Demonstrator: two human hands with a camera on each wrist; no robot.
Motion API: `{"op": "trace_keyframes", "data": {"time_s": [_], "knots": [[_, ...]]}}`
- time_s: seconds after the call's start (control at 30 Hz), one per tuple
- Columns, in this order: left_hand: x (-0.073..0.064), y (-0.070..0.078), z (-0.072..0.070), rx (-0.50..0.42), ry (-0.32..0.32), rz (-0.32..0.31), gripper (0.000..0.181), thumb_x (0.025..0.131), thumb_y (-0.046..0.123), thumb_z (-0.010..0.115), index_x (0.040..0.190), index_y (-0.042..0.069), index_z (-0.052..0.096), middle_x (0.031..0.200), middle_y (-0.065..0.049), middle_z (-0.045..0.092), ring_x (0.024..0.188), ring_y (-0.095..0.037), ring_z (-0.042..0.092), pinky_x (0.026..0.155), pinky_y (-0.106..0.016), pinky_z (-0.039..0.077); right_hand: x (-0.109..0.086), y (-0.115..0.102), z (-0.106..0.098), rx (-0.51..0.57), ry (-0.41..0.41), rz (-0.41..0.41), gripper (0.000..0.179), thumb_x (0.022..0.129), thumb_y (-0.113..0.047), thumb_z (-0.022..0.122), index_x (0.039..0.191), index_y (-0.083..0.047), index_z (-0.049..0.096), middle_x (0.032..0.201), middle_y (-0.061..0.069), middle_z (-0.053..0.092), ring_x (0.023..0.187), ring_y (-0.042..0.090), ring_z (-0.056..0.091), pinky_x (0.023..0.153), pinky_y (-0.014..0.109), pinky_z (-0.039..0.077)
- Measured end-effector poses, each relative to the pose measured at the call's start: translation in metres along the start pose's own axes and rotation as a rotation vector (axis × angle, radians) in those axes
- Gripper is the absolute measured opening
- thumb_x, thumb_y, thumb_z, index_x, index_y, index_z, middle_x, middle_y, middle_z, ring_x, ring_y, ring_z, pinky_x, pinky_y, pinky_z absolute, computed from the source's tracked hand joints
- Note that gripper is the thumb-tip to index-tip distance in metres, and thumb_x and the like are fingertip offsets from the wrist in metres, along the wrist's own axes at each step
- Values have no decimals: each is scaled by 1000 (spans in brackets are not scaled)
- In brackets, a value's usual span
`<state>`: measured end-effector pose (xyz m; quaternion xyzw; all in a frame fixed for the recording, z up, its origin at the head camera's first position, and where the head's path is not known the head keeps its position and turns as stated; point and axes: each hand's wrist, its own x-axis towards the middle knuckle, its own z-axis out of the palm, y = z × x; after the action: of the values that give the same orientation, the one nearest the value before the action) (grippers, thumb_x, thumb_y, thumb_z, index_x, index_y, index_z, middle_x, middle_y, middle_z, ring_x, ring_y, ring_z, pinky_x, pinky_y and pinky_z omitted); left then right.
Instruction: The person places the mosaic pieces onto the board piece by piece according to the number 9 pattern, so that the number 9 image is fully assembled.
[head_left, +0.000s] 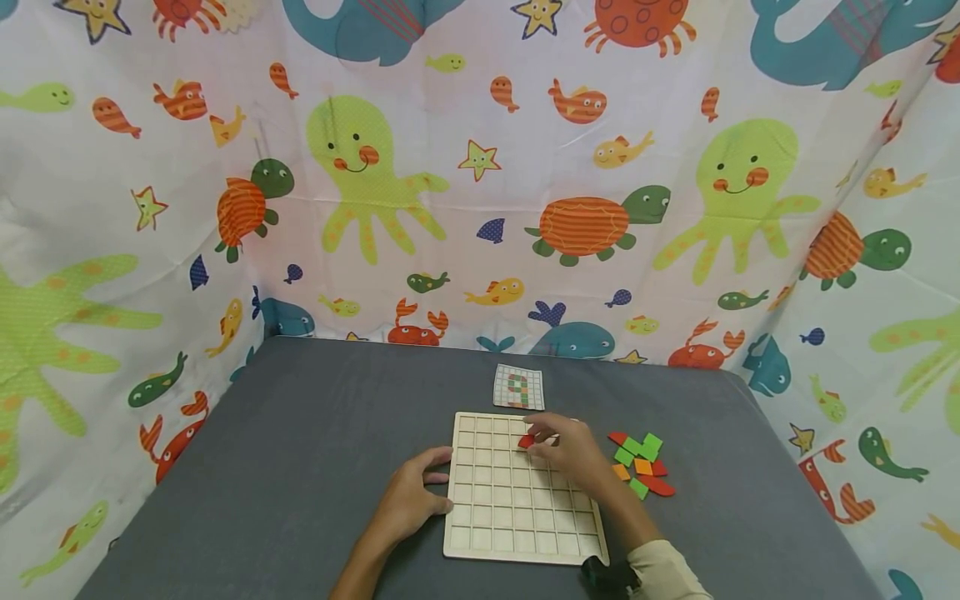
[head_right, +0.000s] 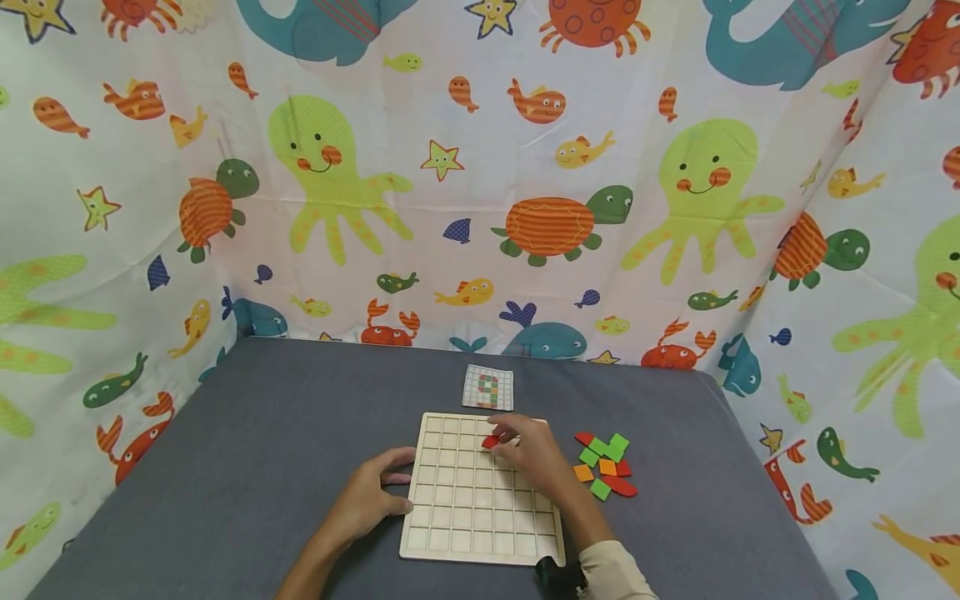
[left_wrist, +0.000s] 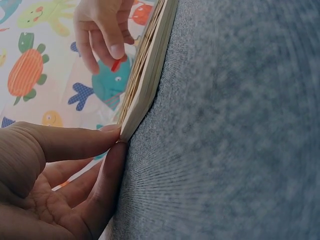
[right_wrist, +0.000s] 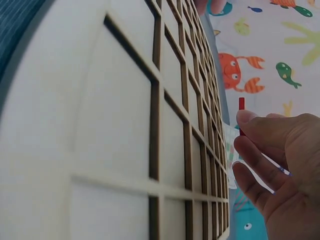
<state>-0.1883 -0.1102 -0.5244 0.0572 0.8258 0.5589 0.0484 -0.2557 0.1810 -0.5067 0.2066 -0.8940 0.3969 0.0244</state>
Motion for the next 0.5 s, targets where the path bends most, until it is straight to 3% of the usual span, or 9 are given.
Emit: {"op": "trace_keyframes", "data": {"time_s": [0.27,0.5], "knots": [[1,0,-1,-11,-4,10,78,73,-16,82,145,1,60,145,-21,63,121,-37,69,86,-38,64,6,-4,12,58,-51,33,45,93,-4,80,137,-5,69,115,8,75,105,26,70,85,38,60],[0,-1,-1,-12,-10,12,78,72,-16,82,145,1,60,146,-21,62,121,-37,69,86,-39,64,12,-7,19,47,-66,52,46,91,-2,81,136,-4,69,113,8,75,102,24,71,82,37,60]]}}
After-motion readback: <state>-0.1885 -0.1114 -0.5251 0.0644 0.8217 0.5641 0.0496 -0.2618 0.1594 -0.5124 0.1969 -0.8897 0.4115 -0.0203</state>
